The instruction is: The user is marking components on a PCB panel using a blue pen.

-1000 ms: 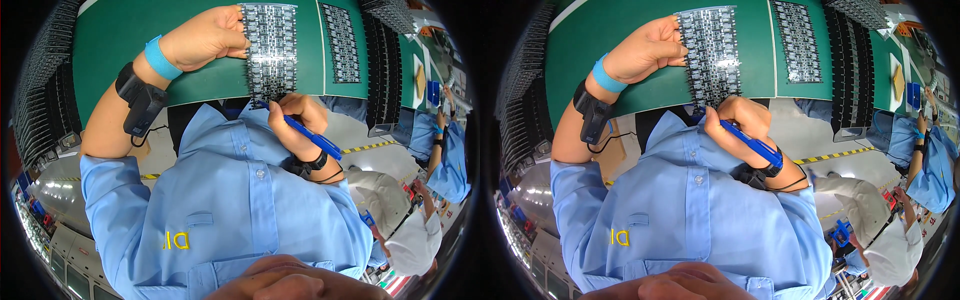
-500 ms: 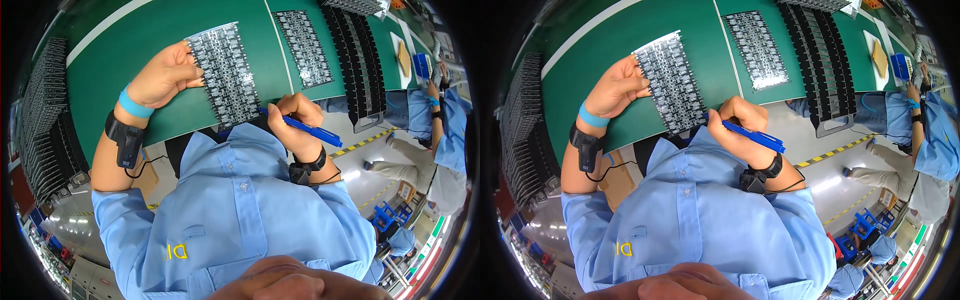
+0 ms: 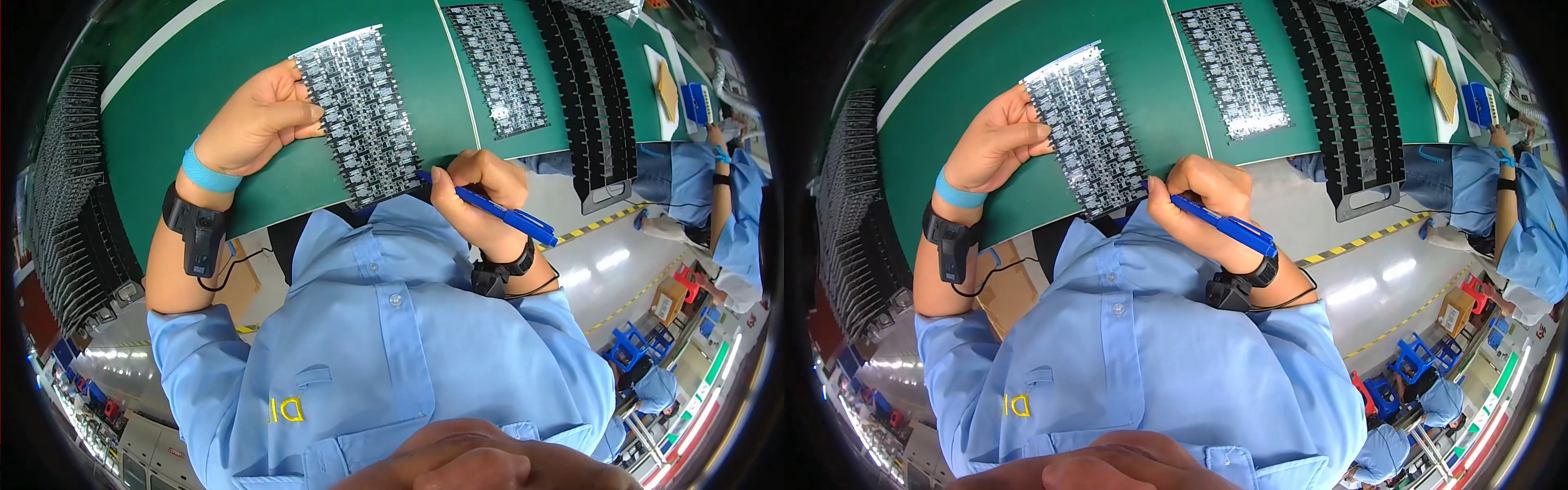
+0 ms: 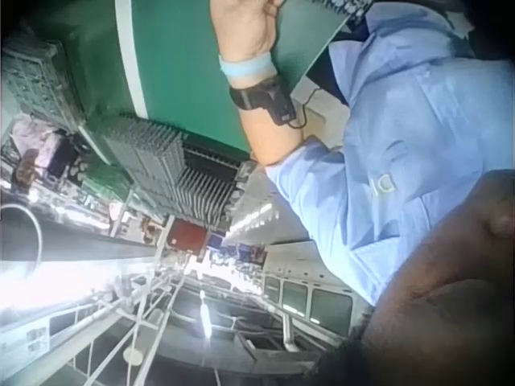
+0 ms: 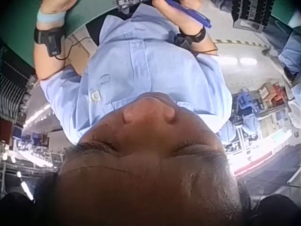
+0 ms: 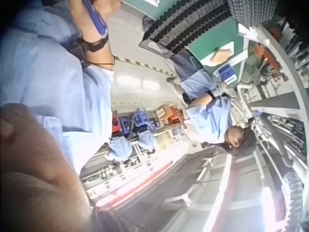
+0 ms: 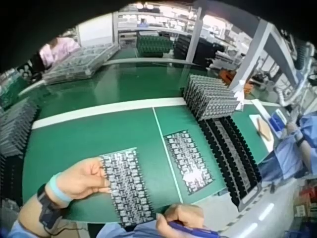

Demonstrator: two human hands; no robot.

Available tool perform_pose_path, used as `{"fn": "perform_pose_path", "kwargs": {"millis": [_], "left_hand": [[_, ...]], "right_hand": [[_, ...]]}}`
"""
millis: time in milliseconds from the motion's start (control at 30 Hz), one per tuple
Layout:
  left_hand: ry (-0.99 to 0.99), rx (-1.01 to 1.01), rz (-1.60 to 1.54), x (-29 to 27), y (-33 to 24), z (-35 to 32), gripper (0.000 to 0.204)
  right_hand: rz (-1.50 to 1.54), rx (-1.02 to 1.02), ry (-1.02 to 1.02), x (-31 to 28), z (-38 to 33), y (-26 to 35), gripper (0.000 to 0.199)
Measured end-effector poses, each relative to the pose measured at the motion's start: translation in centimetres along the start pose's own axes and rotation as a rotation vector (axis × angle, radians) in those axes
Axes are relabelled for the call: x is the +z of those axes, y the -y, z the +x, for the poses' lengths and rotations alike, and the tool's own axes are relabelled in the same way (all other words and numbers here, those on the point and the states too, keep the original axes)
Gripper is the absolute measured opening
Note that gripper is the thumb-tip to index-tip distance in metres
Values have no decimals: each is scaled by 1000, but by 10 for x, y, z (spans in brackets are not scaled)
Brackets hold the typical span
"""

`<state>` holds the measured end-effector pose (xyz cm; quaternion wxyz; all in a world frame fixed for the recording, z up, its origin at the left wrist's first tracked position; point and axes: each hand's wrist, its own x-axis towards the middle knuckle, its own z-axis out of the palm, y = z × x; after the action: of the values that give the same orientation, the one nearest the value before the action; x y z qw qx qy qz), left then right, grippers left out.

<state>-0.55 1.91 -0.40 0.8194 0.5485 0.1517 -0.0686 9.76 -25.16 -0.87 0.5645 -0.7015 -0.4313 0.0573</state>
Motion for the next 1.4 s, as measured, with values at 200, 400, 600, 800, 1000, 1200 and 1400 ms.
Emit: {"fn": "perform_pose_path", "kwargs": {"millis": [200, 400, 600, 800, 1000, 1200, 1400], "left_hand": [[-8, 4, -23, 8, -4, -1, 43], [52, 33, -32, 6, -4, 0, 43], [29, 0, -28, 2, -3, 0, 45], [60, 4, 3, 8, -10, -3, 47], [41, 7, 8, 11, -11, -3, 46], [123, -19, 38, 3, -12, 0, 45], [51, 2, -13, 12, -12, -2, 45]], "right_hand": [[-4, 1, 5, 2, -1, 0, 30], [23, 17, -15, 3, -2, -2, 30], [5, 29, -1, 3, -1, -2, 30], [-14, 5, 2, 3, -2, -2, 30], [45, 5, 25, -1, 0, 0, 29], [28, 4, 41, 2, 7, -1, 29], [44, 3, 35, 0, 6, -3, 29]]}}
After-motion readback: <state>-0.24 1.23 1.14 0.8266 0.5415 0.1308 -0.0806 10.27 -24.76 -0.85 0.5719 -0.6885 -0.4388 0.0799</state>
